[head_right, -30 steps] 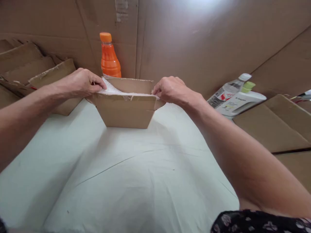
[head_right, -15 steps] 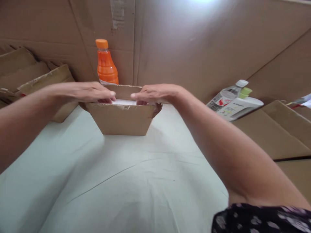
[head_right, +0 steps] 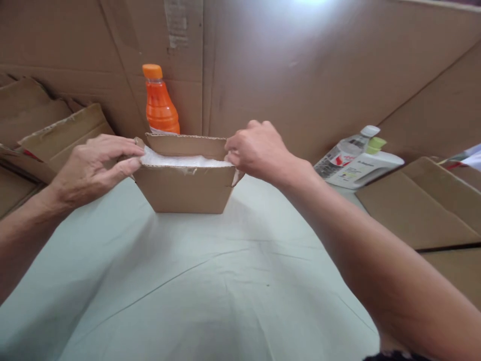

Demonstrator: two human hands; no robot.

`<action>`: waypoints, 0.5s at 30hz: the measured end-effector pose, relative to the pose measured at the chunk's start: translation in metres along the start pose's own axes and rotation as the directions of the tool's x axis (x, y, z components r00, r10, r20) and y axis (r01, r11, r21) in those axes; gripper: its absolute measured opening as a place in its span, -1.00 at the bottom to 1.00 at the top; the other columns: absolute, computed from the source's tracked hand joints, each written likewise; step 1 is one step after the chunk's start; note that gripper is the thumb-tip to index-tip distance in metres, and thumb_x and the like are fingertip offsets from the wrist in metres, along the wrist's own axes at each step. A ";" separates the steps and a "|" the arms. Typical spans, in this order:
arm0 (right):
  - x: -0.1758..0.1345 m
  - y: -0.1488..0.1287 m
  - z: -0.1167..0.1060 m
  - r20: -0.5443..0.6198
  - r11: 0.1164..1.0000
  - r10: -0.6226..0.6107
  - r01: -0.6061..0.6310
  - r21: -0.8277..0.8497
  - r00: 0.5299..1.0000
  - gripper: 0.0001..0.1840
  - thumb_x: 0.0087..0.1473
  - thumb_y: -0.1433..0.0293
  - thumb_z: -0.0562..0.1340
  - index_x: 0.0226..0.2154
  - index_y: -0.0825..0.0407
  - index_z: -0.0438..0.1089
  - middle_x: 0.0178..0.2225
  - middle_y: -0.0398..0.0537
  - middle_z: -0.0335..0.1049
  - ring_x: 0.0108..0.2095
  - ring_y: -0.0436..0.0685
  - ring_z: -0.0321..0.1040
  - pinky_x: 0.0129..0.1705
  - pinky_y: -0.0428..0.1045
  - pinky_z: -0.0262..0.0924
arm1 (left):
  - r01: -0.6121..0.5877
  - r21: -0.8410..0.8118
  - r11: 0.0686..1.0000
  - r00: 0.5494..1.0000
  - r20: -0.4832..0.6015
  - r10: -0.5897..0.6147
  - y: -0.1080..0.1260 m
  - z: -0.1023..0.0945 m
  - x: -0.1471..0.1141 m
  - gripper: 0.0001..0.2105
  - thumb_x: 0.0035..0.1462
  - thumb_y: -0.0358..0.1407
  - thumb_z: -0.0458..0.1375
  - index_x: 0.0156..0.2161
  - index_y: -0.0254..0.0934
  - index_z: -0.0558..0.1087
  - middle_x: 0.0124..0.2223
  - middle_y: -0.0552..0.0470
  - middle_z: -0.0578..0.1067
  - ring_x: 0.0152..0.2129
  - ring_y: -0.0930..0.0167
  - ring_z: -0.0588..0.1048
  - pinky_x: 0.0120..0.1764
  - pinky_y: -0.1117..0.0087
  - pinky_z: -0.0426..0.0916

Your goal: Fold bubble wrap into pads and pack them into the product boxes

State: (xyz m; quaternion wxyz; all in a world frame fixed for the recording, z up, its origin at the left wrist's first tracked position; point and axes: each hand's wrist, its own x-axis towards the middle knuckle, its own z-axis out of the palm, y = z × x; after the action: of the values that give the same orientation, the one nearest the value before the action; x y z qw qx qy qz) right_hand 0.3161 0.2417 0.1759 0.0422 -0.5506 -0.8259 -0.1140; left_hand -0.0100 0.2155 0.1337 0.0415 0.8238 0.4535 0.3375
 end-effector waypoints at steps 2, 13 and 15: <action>0.025 -0.004 0.002 0.180 0.995 -0.060 0.072 -0.063 0.982 -0.78 0.12 0.31 0.24 -0.49 0.01 0.52 -0.48 -0.06 0.48 -0.27 0.17 0.38 -0.07 0.10 0.14 | -0.017 0.064 0.998 0.991 0.136 0.008 0.000 0.007 0.008 -0.55 0.24 0.05 -0.01 -0.18 -0.19 0.61 -0.18 -0.01 0.65 -0.12 0.21 0.55 0.19 0.09 0.26; 0.040 -0.002 0.016 0.158 0.996 -0.055 0.066 -0.063 0.986 -0.81 0.09 0.45 0.20 -0.46 0.04 0.52 -0.52 -0.13 0.41 -0.41 0.06 0.33 -0.16 0.03 0.09 | 0.019 0.222 0.975 0.957 0.279 -0.082 0.000 0.011 0.017 -0.42 0.20 0.15 -0.09 -0.04 -0.21 0.58 -0.30 0.00 0.57 -0.20 0.19 0.51 0.15 0.06 0.26; 0.039 0.001 0.018 0.095 0.998 -0.064 0.062 0.028 0.993 -0.78 0.15 0.37 0.20 -0.44 0.02 0.53 -0.48 -0.14 0.44 -0.41 0.05 0.34 -0.19 0.00 0.11 | 0.009 0.239 0.971 0.959 0.272 -0.076 -0.003 0.013 0.018 -0.42 0.19 0.15 -0.08 -0.04 -0.22 0.58 -0.35 0.01 0.54 -0.23 0.19 0.51 0.12 0.07 0.29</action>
State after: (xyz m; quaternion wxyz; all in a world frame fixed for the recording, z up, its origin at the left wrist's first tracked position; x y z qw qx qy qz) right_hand 0.3028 0.2809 0.1665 0.0055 -0.5286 -0.8453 -0.0784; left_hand 0.0027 0.2343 0.1318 0.0144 0.8523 0.4974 0.1609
